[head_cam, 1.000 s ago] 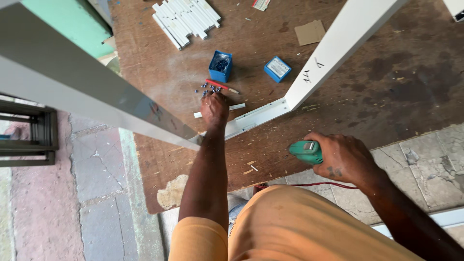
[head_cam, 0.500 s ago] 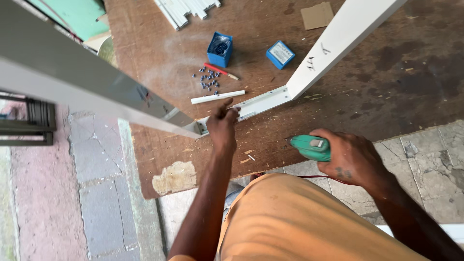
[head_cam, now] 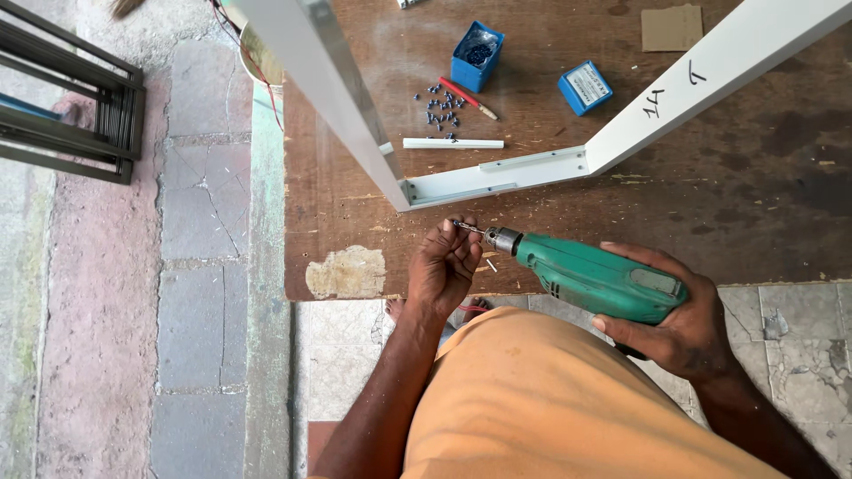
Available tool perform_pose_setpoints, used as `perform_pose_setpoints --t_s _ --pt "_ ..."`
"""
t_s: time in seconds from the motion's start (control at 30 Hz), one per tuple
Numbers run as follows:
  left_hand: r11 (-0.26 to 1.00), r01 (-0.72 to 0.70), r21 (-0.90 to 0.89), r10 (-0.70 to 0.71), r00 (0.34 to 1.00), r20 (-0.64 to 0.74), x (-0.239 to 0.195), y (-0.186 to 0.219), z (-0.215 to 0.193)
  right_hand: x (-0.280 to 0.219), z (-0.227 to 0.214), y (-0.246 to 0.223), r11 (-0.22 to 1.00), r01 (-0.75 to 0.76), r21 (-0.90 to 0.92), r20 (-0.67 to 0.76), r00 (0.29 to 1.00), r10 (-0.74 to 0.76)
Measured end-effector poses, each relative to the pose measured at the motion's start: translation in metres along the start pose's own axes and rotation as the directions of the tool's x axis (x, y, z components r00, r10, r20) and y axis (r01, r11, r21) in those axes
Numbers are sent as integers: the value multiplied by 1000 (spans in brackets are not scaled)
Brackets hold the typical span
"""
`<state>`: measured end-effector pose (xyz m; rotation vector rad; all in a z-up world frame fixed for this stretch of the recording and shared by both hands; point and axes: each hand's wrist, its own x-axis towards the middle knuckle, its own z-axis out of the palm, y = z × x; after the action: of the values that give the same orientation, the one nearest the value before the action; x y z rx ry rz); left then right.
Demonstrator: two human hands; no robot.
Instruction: The person assembles a metal frame by aligning the pieces, inserting screws into the joints by hand, and securing them with an electric drill before lifting the completed frame.
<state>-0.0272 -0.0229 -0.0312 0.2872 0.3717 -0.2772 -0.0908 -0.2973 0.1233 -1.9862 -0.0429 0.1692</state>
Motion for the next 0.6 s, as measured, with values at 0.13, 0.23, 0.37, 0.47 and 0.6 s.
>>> perform_pose_setpoints --t_s 0.13,0.23,0.37,0.47,0.6 --pt "1000 -22 4 22 997 69 -6 1 -3 -1 3 -5 999 -25 -20 8 1000 25" --pt "999 -32 -12 33 995 92 -7 1 -4 -3 4 -6 998 64 22 5 998 -64" --pt "997 -73 36 68 990 120 -11 2 -1 -4 4 -9 998 44 -38 -2 999 -44" --pt "984 -137 117 119 982 144 -12 3 3 -8 3 -9 999 -18 -42 -13 1000 17" --pt "960 45 -275 -21 996 87 -18 -11 6 -7 7 -6 994 99 -53 -16 995 -100"
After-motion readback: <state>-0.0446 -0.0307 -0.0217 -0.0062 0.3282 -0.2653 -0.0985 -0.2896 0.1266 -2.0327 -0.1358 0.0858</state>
